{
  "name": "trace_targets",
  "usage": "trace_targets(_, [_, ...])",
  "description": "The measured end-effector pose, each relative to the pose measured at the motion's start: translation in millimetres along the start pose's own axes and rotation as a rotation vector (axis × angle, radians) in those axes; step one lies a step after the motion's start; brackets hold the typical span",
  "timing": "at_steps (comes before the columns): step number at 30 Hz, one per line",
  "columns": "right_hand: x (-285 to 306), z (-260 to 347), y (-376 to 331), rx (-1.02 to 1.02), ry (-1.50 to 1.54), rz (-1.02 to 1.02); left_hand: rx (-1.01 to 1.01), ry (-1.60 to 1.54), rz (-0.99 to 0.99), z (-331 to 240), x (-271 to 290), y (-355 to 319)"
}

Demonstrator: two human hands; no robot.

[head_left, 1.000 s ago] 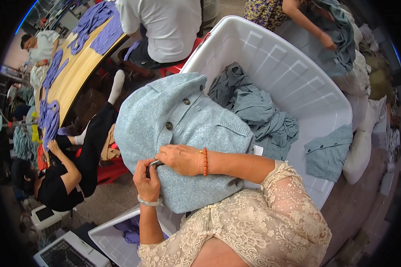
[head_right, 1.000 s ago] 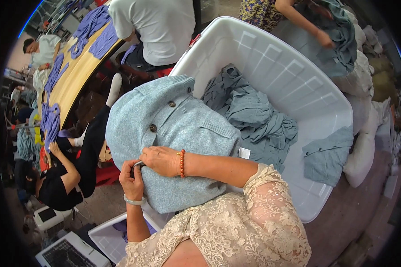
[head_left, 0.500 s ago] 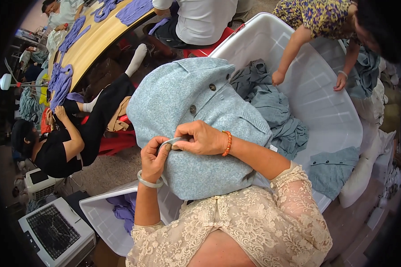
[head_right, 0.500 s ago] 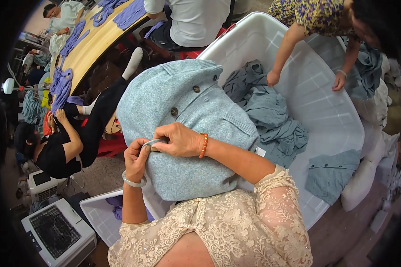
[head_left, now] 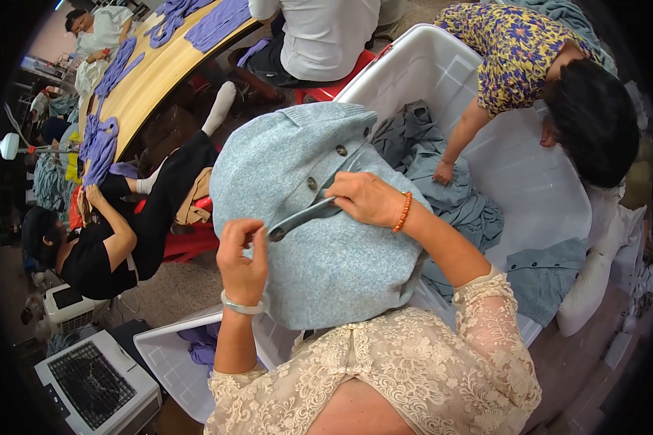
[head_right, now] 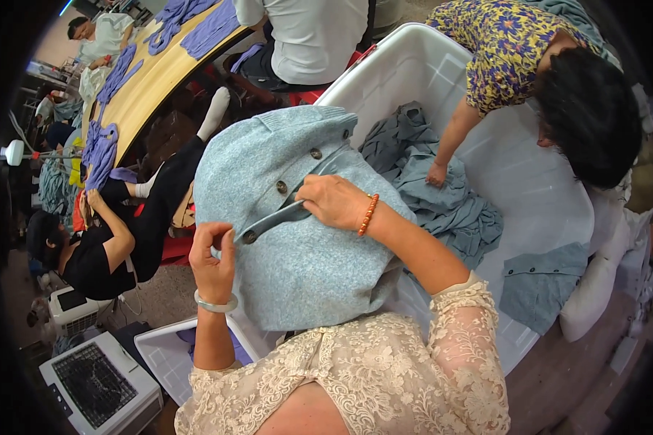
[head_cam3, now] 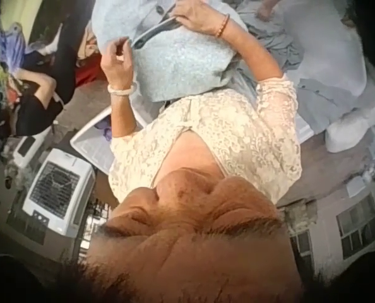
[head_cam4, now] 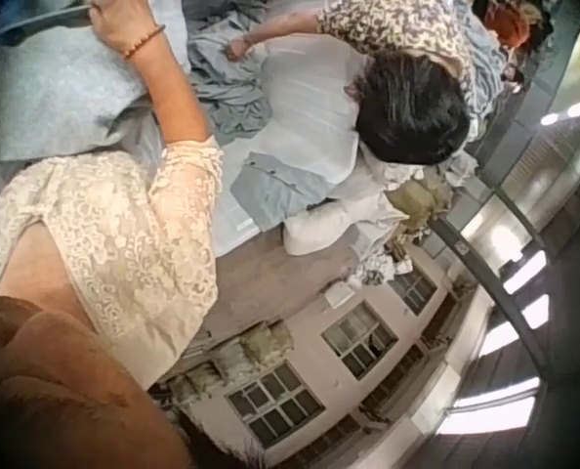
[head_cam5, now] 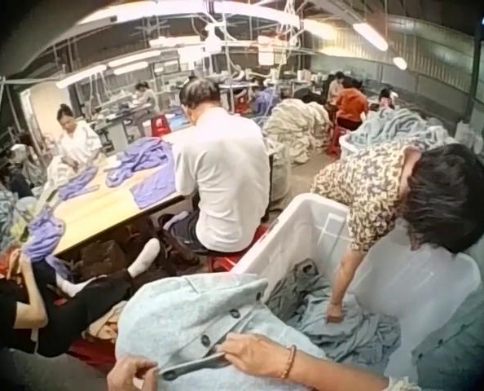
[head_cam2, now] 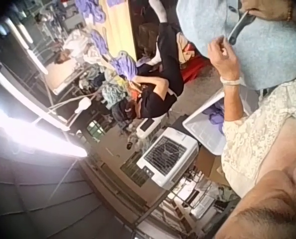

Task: The recorder is inspecting and sorting sweaters from a large bin in a factory setting.

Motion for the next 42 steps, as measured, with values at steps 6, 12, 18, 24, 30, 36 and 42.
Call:
trace_targets(6, [-6.0, 6.9, 6.2, 0.056, -0.052, -0.099, -0.277, 0.353, 0.121, -33.6, -85.0, 45.7])
trace_targets(12, [-13.4, 7.9, -3.5, 0.09, -0.136, -0.19, -0.127, 0.45, 0.282, -1.9, -106.9, 60.4])
trace_targets(18, [-4.2, 20.1, 0.1, 0.08, -0.06, -0.262, 0.383, -0.375, 0.52, 31.0, -107.6, 66.9])
trace_targets(24, [-0.8, 21.1, -0.4, -0.025, -0.003, -0.332, 0.531, -0.581, 0.522, 37.5, -106.1, 63.1])
trace_targets(30, [-3.1, 17.0, -3.1, 0.022, -0.023, -0.372, 0.44, -0.524, 0.639, 23.4, -101.1, 54.5])
trace_targets(36, [-1.4, 11.8, -2.8, 0.012, 0.203, -0.422, 0.338, -0.519, 0.583, 35.1, -97.8, 49.0])
trace_targets(42, [-3.2, 10.9, -11.6, -0.095, 0.232, -0.563, 0.331, -0.492, 0.512, 38.9, -97.1, 50.9])
Point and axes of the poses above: each hand's wrist, its own y-axis towards the middle knuckle, its own x-axis out of the back of the hand, z = x × y, the point moved 7 cm from there along y, towards the middle knuckle, and after that the axes turned 8 degrees about x, right-handed, at the moved point
